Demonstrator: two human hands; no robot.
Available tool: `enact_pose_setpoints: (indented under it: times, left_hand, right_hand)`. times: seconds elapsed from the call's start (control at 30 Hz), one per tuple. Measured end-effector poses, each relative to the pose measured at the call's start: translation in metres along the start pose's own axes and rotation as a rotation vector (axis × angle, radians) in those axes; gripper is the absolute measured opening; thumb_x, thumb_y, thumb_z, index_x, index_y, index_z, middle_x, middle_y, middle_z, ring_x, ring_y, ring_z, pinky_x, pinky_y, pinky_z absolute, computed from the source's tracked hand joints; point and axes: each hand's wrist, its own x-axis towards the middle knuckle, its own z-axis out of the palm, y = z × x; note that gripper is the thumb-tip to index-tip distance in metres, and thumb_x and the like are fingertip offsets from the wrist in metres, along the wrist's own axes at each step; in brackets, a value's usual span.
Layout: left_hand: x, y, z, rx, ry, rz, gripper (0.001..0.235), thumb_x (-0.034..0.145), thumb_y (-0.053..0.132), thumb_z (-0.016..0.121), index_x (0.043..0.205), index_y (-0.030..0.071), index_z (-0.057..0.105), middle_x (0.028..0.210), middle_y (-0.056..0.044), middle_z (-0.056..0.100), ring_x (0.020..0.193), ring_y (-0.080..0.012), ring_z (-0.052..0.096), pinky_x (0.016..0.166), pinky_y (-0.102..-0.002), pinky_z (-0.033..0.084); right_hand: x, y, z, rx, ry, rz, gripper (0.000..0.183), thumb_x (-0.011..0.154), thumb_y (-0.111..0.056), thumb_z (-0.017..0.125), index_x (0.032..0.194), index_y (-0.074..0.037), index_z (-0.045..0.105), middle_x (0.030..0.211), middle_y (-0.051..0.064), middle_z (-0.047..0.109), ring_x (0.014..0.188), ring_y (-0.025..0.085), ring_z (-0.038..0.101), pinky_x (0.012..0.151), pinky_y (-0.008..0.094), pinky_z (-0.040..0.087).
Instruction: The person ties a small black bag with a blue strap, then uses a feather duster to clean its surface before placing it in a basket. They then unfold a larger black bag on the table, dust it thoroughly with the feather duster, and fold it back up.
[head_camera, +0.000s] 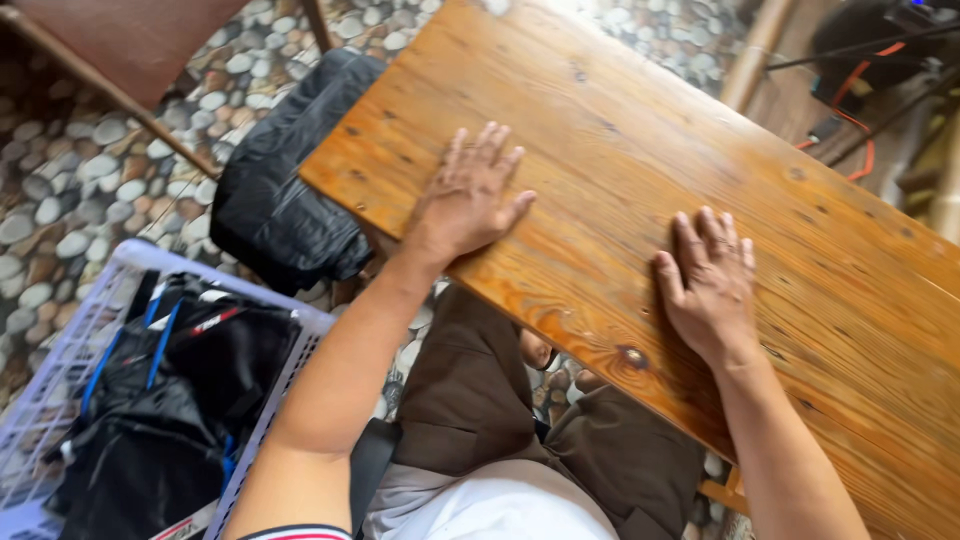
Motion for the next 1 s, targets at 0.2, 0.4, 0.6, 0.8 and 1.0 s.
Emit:
enact_pose_setpoints:
  times: [0.2,0.4,0.6,0.8,1.0]
  left_hand:
    - [0.005,-0.007,0.005,-0.025,-0.132,-0.047,0.072,0.102,0.058,0.041,0.154,0.009,0.043,0.166,-0.018,0.029,0.155,-0.0304,0.019,0.126,-0.052,0.007]
    - [0.007,-0.016,0.024,-0.011,-0.048,-0.026,0.074,0.101,0.063,0.041,0.151,0.01,0.047,0.164,-0.017,0.034,0.154,-0.0304,0.024,0.126,-0.052,0.01]
    - [0.009,-0.027,0.043,-0.084,0.042,0.017,0.071,0.097,0.062,0.053,0.146,0.011,0.056,0.162,-0.018,0.036,0.153,-0.0301,0.027,0.126,-0.053,0.01]
    - [-0.007,-0.031,-0.004,-0.133,-0.14,0.14,0.059,0.101,0.05,0.061,0.143,0.009,0.058,0.165,-0.02,0.027,0.154,-0.0322,0.023,0.127,-0.049,0.01]
    - [-0.057,-0.095,-0.045,-0.054,-0.015,0.015,0.049,0.102,0.039,0.065,0.138,0.006,0.059,0.16,-0.024,0.038,0.149,-0.0371,0.032,0.125,-0.051,0.021]
  right_hand:
    - [0.008,-0.015,-0.015,0.055,-0.184,0.142,0.068,0.104,-0.052,0.037,0.158,-0.012,0.042,0.168,0.019,0.028,0.157,0.037,0.015,0.124,0.055,0.005]
    - [0.008,-0.014,-0.013,0.046,-0.195,0.147,0.068,0.104,-0.051,0.037,0.159,-0.012,0.042,0.169,0.019,0.027,0.157,0.036,0.014,0.124,0.054,0.004]
    - [0.012,-0.021,-0.017,0.025,-0.231,0.139,0.066,0.105,-0.044,0.038,0.159,-0.006,0.042,0.166,0.026,0.029,0.155,0.044,0.015,0.122,0.06,0.007]
    - [0.027,-0.101,-0.054,0.055,-0.477,0.112,0.07,0.102,-0.046,0.032,0.162,-0.011,0.025,0.169,0.026,0.007,0.156,0.042,0.001,0.123,0.055,-0.002]
    - [0.046,-0.181,-0.041,0.108,-0.509,-0.198,0.066,0.102,-0.048,0.043,0.156,-0.011,0.035,0.167,0.027,0.016,0.153,0.045,0.01,0.122,0.057,0.007]
